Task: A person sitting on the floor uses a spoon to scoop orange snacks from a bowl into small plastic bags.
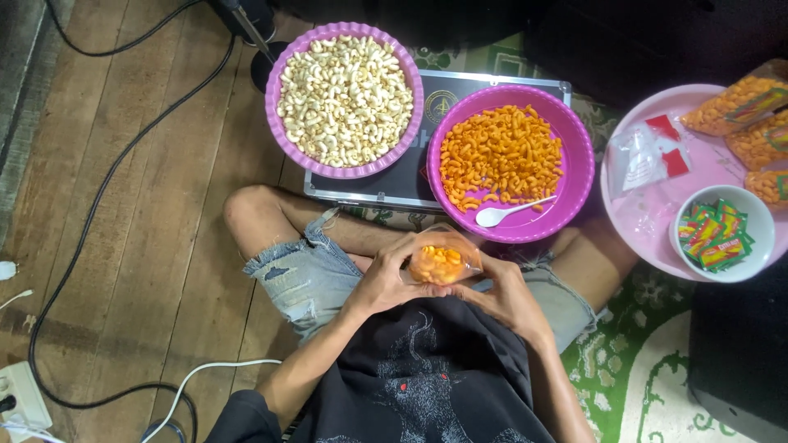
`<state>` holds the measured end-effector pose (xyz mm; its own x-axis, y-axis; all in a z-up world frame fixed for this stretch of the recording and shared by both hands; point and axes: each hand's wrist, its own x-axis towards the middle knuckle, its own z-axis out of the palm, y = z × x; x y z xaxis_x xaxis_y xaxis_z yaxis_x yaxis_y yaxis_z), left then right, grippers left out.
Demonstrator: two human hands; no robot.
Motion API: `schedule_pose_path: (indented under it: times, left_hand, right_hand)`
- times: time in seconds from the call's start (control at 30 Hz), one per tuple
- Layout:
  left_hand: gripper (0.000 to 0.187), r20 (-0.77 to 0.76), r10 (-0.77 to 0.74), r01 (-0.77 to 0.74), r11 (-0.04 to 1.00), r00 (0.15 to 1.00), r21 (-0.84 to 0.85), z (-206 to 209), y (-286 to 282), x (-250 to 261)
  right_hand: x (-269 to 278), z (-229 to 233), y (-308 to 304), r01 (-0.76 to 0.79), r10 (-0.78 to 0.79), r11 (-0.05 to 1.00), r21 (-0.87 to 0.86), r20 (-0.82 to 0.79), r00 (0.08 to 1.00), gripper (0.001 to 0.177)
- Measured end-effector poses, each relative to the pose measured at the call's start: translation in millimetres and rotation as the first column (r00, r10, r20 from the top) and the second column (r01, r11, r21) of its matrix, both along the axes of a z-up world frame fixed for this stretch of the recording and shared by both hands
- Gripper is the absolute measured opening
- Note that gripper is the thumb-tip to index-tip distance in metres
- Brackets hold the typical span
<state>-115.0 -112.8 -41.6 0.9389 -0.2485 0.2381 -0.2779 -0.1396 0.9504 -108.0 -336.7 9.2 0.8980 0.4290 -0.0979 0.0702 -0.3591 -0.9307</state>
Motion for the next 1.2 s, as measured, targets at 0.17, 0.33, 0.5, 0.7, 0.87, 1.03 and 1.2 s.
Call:
schedule_pose_path:
  times: [0.17, 0.33, 0.5, 0.7, 0.87, 1.03, 1.2]
  left_hand:
    - [0.073, -0.016, 0.039, -0.038, 0.999, 0.999, 0.02, -0.3, -4.2, -10.9]
    - [0.064, -0.087, 0.045, -0.046, 0.999, 0.995, -0.01, -19.9, -13.3, -20.5]
    - [0.072, -0.054, -0.004, 0.004, 1.0, 0.999, 0.001, -26.6, -14.6, -23.4]
    - [0.054, -0.008, -0.08, 0.08, 0.997, 0.997, 0.009, 15.3, -8.9, -36.6]
    - [0.055, -0.012, -0.127, 0.127, 0.992, 0.992, 0.006, 13.2, -1.5, -51.6]
    - [0.048, -0.003, -0.11, 0.11, 0.994, 0.994, -0.002, 18.0, -0.4, -62.7]
    - [0.058, -0.048, -0.097, 0.094, 0.994, 0.994, -0.063, 2.6, 4.5, -70.8]
  right_hand:
    - [-14.2, -4.6, -2.6, 0.084, -0.085, 0.992, 0.092, 0.004, 0.996, 0.026]
    - [-19.0, 2.2, 0.5, 0.11, -0.097, 0.981, 0.159, -0.084, 0.992, 0.055]
    - [-32.7, -21.6, -19.4, 0.151, -0.138, 0.957, 0.248, -0.07, 0.988, 0.028]
    - [-56.8, -23.1, -20.6, 0.153, -0.15, 0.939, 0.307, -0.031, 0.988, 0.032]
    - [-75.3, -32.8, -22.2, 0.172, -0.181, 0.918, 0.358, -0.01, 0.983, 0.025]
    - [-83.6, -23.5, -16.1, 0.115, -0.131, 0.928, 0.356, 0.021, 0.991, 0.042]
    - [-88.3, -24.6, -11.4, 0.141, -0.178, 0.918, 0.372, 0.067, 0.982, 0.029]
